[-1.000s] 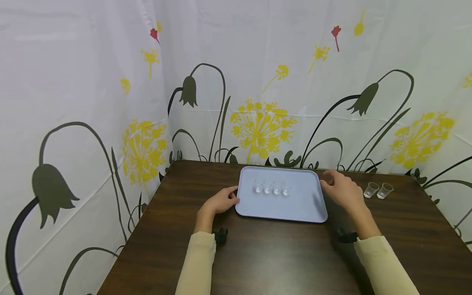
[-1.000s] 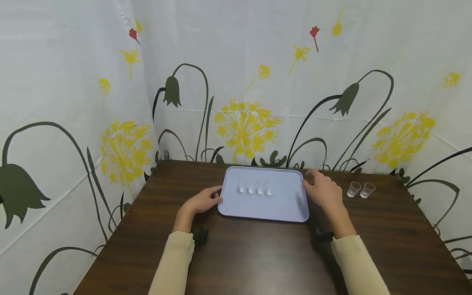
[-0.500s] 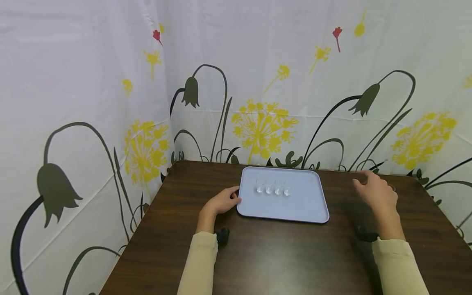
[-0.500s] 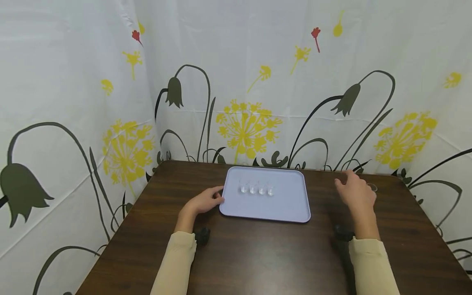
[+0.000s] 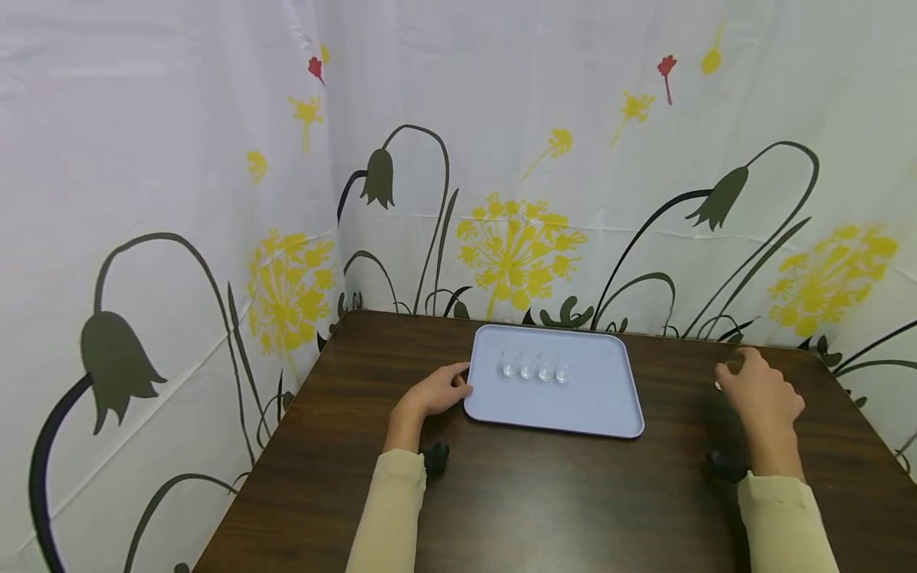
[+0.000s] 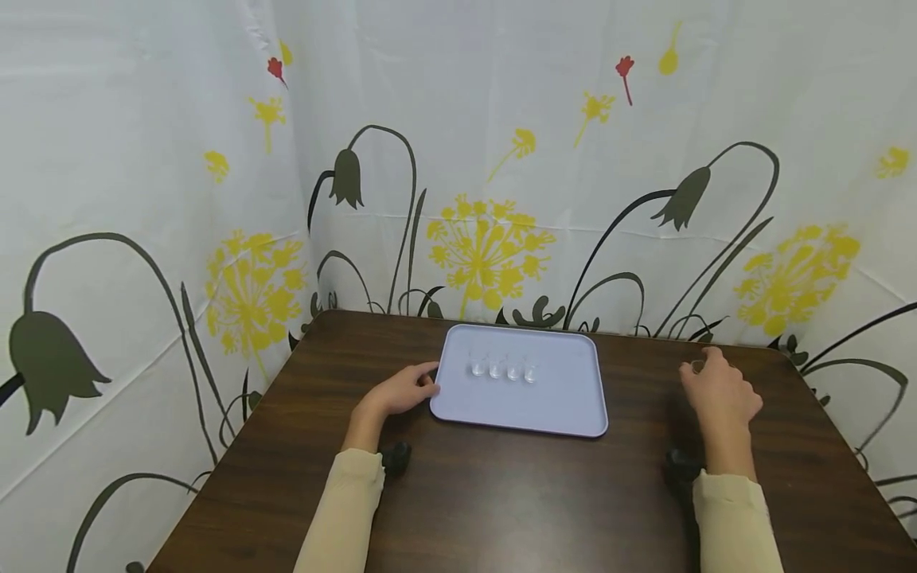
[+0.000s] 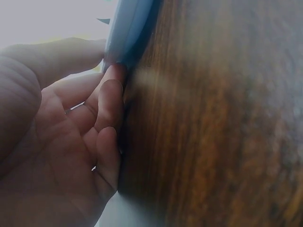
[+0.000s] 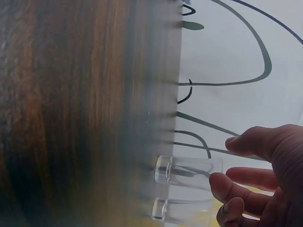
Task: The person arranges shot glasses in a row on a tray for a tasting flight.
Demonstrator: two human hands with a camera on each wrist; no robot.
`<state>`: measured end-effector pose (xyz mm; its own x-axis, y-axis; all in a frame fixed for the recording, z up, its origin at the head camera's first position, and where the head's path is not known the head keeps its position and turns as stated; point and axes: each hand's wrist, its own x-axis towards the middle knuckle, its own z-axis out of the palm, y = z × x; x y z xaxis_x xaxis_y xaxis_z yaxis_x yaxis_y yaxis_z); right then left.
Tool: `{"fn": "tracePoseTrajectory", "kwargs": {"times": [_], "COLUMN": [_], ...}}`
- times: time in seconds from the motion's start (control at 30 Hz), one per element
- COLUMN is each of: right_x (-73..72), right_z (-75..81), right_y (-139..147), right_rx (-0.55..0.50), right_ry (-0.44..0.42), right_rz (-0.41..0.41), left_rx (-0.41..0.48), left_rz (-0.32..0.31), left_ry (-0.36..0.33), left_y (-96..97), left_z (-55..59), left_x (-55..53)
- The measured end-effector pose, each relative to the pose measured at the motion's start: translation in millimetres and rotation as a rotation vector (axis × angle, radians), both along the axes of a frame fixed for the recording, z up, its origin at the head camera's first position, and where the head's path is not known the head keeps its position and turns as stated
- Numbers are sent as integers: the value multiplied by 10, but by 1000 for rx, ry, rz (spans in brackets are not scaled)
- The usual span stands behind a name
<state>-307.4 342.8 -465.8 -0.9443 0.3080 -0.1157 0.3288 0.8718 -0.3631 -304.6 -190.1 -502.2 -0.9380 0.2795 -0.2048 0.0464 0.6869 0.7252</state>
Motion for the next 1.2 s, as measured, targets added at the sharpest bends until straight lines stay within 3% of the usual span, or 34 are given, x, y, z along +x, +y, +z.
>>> {"fn": "tracePoseTrajectory", "kwargs": {"times": [0.27, 1.2], "right_x": [-16, -49], "right_z": [10, -118], "right_y": [-2, -48], "right_rx": [-1, 27], "right_ry": [-33, 45], "right_rz": [-20, -15], "left_rx": [1, 19], "left_rz": [6, 9], "left_ry": [-2, -5], "left_y": [-23, -20], "left_z": [-13, -22], "left_x": [-2, -4]}}
